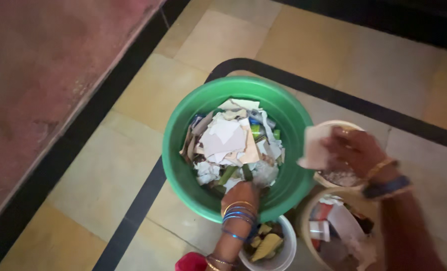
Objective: The person sorts mixed waste from a green basin into three smaller bowls by hand. They repeatedly pick up paper, plastic, and other debris, separating them into different containers on the floor.
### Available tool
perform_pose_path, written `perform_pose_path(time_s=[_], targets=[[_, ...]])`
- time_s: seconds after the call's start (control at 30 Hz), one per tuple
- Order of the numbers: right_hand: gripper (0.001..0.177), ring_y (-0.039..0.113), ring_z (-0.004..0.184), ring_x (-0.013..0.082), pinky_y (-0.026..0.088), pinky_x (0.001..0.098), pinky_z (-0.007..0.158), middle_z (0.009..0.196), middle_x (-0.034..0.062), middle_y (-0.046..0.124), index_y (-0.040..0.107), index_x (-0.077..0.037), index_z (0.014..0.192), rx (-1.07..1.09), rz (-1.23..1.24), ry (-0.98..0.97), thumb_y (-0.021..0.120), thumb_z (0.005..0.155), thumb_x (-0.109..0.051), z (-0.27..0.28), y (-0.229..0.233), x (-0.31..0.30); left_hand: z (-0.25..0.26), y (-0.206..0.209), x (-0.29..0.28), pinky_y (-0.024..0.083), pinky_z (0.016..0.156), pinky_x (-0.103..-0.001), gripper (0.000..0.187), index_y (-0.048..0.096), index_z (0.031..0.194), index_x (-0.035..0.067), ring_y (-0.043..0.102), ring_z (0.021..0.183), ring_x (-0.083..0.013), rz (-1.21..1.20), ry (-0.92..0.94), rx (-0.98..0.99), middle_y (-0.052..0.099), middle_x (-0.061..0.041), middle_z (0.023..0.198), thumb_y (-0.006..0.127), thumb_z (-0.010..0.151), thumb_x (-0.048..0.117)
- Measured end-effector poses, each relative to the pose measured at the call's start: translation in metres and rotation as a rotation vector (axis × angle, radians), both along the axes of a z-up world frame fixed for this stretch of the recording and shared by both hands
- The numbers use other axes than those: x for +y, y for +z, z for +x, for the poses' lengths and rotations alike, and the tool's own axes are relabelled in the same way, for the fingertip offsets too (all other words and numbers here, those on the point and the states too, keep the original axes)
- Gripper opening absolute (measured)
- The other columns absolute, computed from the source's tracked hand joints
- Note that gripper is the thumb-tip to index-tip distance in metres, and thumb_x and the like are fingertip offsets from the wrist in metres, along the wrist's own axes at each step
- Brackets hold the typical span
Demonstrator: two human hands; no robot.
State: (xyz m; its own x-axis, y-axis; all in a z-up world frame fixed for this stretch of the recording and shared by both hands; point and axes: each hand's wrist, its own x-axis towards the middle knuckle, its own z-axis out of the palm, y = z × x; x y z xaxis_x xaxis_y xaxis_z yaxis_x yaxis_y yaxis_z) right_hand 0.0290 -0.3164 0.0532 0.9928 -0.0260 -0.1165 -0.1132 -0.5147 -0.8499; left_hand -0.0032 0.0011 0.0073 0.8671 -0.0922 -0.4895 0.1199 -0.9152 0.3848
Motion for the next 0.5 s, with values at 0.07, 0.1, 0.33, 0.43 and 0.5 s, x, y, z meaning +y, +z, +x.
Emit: perform_pose_path(time_s=[0.07,0.1,0.33,0.43,0.5], targets=[[0.039,0.071,0.074,0.0204,0.061,0.0368,0.065,0.084,0.014,0.075,0.073,-0.001,0.107,0.053,-0.089,-0.094,0.073,0.087,-0.035,-0.01,0.006,-0.033,0.0,0.004,0.0,0.058,0.087,-0.05,0.034,0.077,0.101,0.008,0.071,0.101,-0.0386,0.011,0.038,0.0,0.073,-0.019,0.108,0.06,0.098,0.037],[0.04,0.074,0.076,0.0214,0.063,0.0375,0.067,0.085,0.0145,0.077,0.073,-0.002,0.107,0.081,-0.131,-0.142,0.075,0.085,-0.035,-0.014,0.006,-0.046,-0.001,0.006,-0.001,0.058,0.083,-0.05,0.031,0.076,0.104,0.009,0.071,0.099,-0.0388,0.027,0.021,-0.071,0.071,-0.017,0.111,0.062,0.095,0.035],[0.034,0.074,0.096,0.035,0.059,0.0429,0.086,0.105,0.0142,0.077,0.079,-0.015,0.101,0.252,-0.811,-0.122,0.081,0.08,-0.042,-0.018,-0.035,-0.053,-0.023,0.022,-0.035,0.057,0.082,-0.046,0.027,0.072,0.116,0.013,0.07,0.094,-0.031,-0.202,-0.15,-0.674,0.071,-0.005,0.111,0.058,0.092,0.012],[0.027,0.075,0.097,0.0311,0.058,0.0416,0.091,0.099,0.0116,0.079,0.081,-0.017,0.091,0.194,-0.67,0.106,0.08,0.073,-0.038,-0.007,-0.04,-0.021,-0.036,0.031,-0.059,0.044,0.103,-0.05,0.035,0.066,0.123,0.008,0.063,0.116,-0.0295,-0.351,-0.367,-0.641,0.066,-0.008,0.126,0.061,0.089,0.013],[0.029,0.073,0.098,0.0325,0.058,0.0429,0.09,0.102,0.0135,0.077,0.078,-0.015,0.096,0.207,-0.744,0.109,0.08,0.075,-0.035,-0.006,-0.026,-0.007,-0.046,0.033,-0.07,0.032,0.105,-0.057,0.048,0.062,0.13,0.004,0.055,0.128,-0.0314,-0.381,-0.451,-0.705,0.06,-0.013,0.137,0.063,0.083,0.016]])
